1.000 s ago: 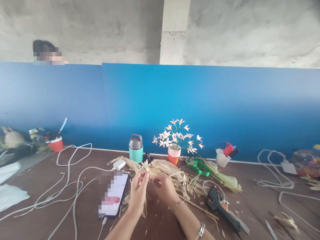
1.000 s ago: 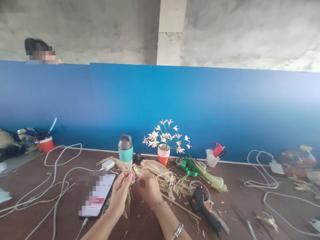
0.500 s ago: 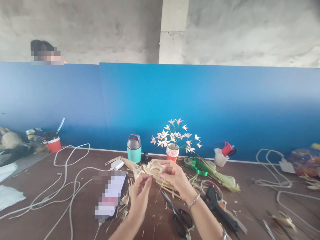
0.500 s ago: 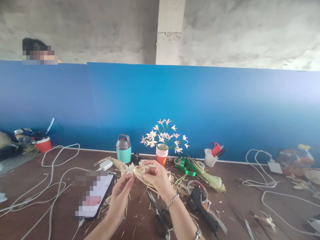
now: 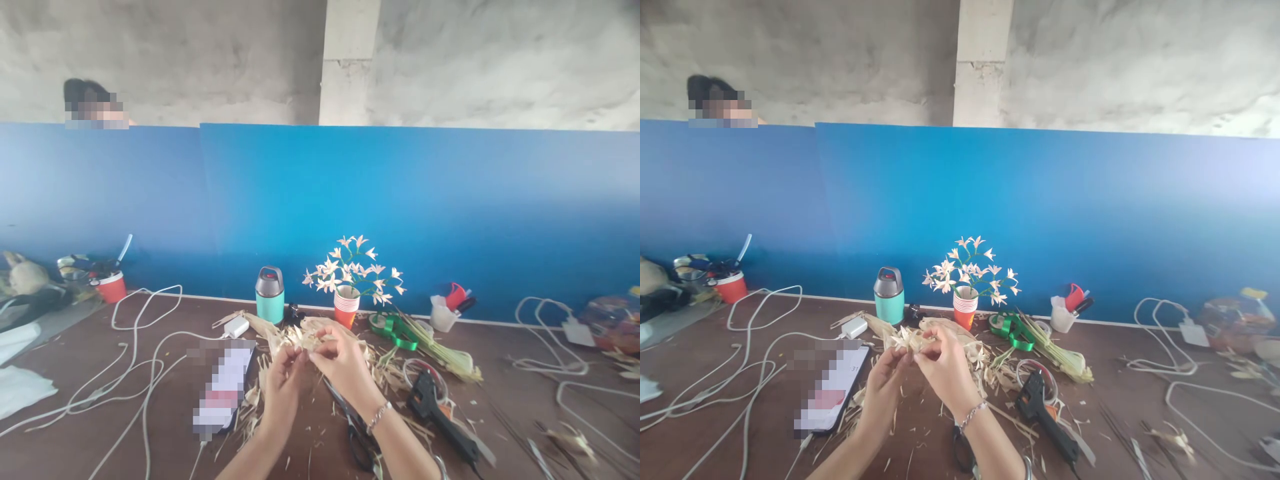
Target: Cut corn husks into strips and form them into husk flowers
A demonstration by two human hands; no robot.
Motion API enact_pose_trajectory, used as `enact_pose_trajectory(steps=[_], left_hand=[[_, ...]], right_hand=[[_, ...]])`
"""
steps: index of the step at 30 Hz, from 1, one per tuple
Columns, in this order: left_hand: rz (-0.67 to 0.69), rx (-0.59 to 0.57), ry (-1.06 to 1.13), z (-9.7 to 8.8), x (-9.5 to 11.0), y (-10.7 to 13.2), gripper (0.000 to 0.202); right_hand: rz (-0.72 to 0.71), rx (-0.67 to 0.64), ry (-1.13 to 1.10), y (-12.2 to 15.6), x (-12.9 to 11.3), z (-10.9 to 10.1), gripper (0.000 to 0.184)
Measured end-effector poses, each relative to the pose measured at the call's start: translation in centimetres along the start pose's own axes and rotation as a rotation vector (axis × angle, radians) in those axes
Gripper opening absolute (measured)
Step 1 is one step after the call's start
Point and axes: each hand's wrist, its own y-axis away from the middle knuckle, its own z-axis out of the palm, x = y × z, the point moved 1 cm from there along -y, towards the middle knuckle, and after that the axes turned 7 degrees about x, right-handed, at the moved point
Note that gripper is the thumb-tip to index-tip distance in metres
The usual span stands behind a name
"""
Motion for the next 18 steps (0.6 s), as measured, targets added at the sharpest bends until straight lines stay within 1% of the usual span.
enact_pose_trajectory(steps=[5,11,14,16,18], left_hand=[[-0.067,-0.008,0.118,0.0,0.2,-0.2,0.026],[-0.202,-0.081,0.255,0.2,0.0,-0.1,0.023],[-0.227,-0.108,0.301,0.3,0.0,0.0,0.022],[-0.240,-0.113,0.311,0.4,-0.1,0.0,0.022],[-0.243,-0.111,0.300,0.3,-0.1,0.0,0.022]], right_hand=[[0.059,-0.071,-0.135,-0.5,0.3,-0.7,0.029],[0.029,-0.113,-0.188,-1.0,1.0,-1.0,0.016],[0.021,-0.132,-0.155,-1.1,1.0,-1.0,0.009],[0.005,-0.127,-0.086,-1.0,0.5,-1.1,0.004],[-0.028,-0.118,-0.001,-0.9,-0.1,-1.4,0.005]])
